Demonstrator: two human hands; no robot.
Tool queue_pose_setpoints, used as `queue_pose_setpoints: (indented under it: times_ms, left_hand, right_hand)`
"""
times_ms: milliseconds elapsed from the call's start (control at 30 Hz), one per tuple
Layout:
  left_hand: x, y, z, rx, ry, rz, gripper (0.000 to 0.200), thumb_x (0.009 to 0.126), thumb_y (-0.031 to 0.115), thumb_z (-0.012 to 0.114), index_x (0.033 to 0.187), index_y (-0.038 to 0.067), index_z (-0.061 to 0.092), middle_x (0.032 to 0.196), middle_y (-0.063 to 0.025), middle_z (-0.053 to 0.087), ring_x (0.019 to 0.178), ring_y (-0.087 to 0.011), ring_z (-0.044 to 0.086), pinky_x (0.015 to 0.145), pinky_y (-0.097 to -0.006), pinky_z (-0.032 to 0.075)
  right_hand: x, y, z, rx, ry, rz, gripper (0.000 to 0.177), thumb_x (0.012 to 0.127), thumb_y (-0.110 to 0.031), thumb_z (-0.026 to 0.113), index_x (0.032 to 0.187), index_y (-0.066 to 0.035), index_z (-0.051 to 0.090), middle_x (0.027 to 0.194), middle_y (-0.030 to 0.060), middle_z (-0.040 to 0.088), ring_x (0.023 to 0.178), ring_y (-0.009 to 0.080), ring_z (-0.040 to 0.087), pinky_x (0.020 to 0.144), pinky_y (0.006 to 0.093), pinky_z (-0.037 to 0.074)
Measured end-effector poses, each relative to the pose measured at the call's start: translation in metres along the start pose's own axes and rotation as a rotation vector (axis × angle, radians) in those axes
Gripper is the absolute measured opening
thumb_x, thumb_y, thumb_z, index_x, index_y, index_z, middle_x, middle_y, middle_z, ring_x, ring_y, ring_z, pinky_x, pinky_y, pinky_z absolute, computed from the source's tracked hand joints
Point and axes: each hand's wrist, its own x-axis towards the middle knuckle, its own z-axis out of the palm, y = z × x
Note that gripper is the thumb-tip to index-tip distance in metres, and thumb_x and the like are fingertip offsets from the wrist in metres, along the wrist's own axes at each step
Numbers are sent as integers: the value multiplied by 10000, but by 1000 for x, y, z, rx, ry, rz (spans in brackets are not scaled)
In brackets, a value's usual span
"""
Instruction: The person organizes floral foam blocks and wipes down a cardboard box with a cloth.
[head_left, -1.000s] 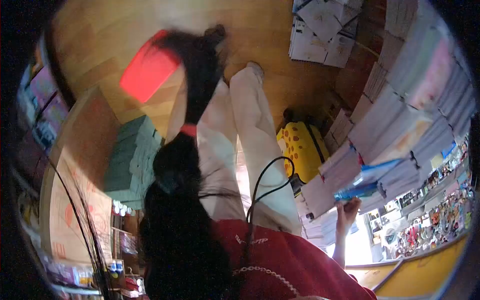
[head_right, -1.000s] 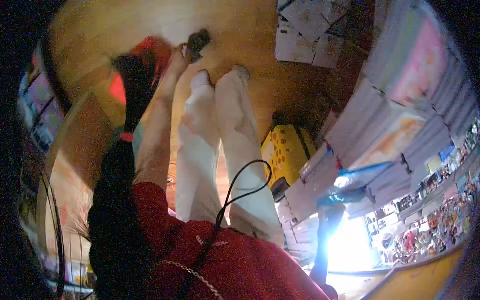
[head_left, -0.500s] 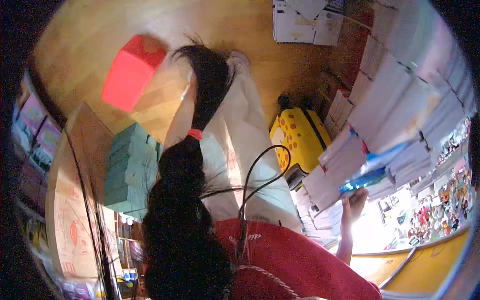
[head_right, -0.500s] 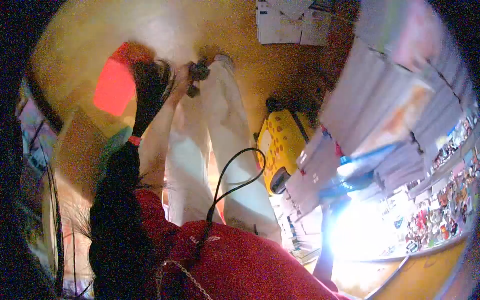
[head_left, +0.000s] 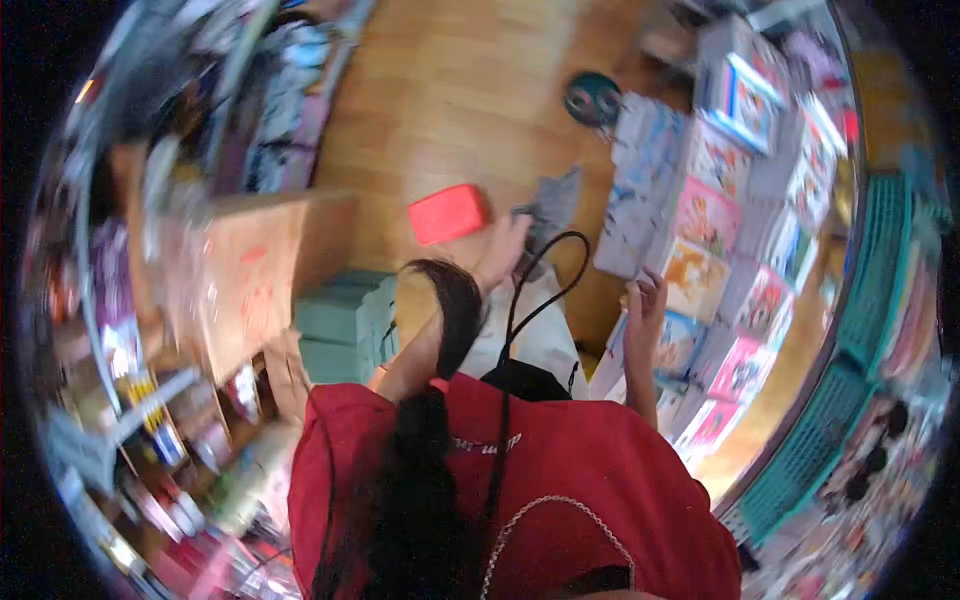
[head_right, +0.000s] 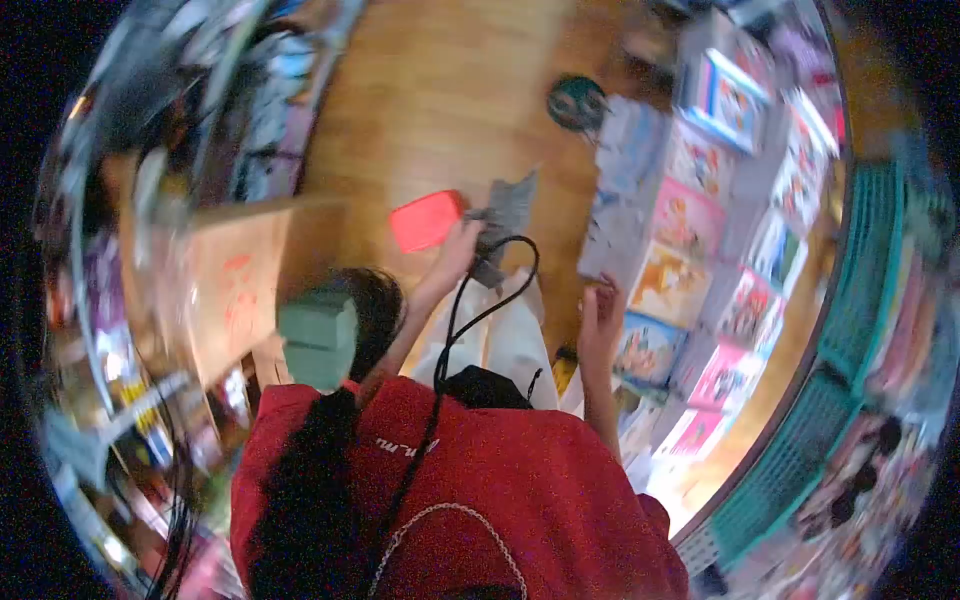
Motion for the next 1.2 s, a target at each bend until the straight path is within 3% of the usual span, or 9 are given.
queue_pose_setpoints:
  times_ms: [67,167,200,267,367,500,633,900,1200]
  left_hand:
    - [-23,45,-9,-141,-15,172,351,904,279,466,1038,-27,572,860,-107,609,828,-178,559,744,-314,437]
    - [-85,115,-22,-360,-7,84,386,948,353,406,1038,13,565,833,-32,592,632,-99,555,522,-259,451]
    - [-99,131,-11,-851,18,145,408,957,357,378,1041,2,560,833,-22,578,687,-91,528,579,-265,449]
    - [-137,142,-32,-428,175,201,309,946,245,422,1025,-7,582,883,-51,606,826,-96,509,730,-267,435]
    - [-193,113,-64,-556,512,424,256,926,181,439,1014,-9,587,883,-53,610,821,-94,511,722,-263,435]
    - [-256,93,-91,-571,895,603,183,874,50,467,989,-26,586,860,-47,611,807,-89,511,706,-255,436]
    - [-325,31,-114,-980,1142,748,203,920,76,458,1063,-23,562,910,-51,598,834,-95,535,733,-243,443]
    - [-519,-69,-189,-685,1688,314,196,813,188,659,898,11,648,766,-2,608,712,-59,494,634,-225,411]
    - [-636,-153,-219,-961,1623,366,209,822,126,651,937,-49,638,855,-86,641,786,-137,606,720,-264,517]
  right_hand:
    - [16,-39,39,0,-160,-150,368,929,-186,480,1272,-74,402,981,41,514,828,89,488,744,217,407]
    - [12,-90,82,-73,-436,-317,419,952,-235,432,1328,-71,341,1156,88,473,1015,169,479,868,279,390]
    - [13,-106,103,-117,-520,-428,432,953,-230,429,1340,-72,319,1203,98,448,1059,191,464,898,296,379]
    - [4,-111,145,-178,-633,-570,503,936,-140,444,1383,-85,221,1326,149,368,1125,230,439,954,352,354]
    - [-44,-119,185,82,-954,-311,456,917,-103,470,1319,-71,257,1266,159,402,1103,225,444,948,336,358]
    - [-78,-98,238,-53,-1333,-650,312,872,-38,527,1148,-22,383,1112,128,478,1027,203,473,892,320,385]
    - [-184,-104,266,-174,-1681,-598,212,852,-23,543,1047,1,465,1017,112,521,971,193,496,875,311,388]
    - [-391,-44,314,-209,-1870,-622,200,863,2,505,1061,4,537,1000,98,559,916,169,521,825,297,422]
    - [-516,-2,345,-311,-1831,-665,208,831,11,510,1028,-8,574,978,88,574,900,178,524,853,301,401]
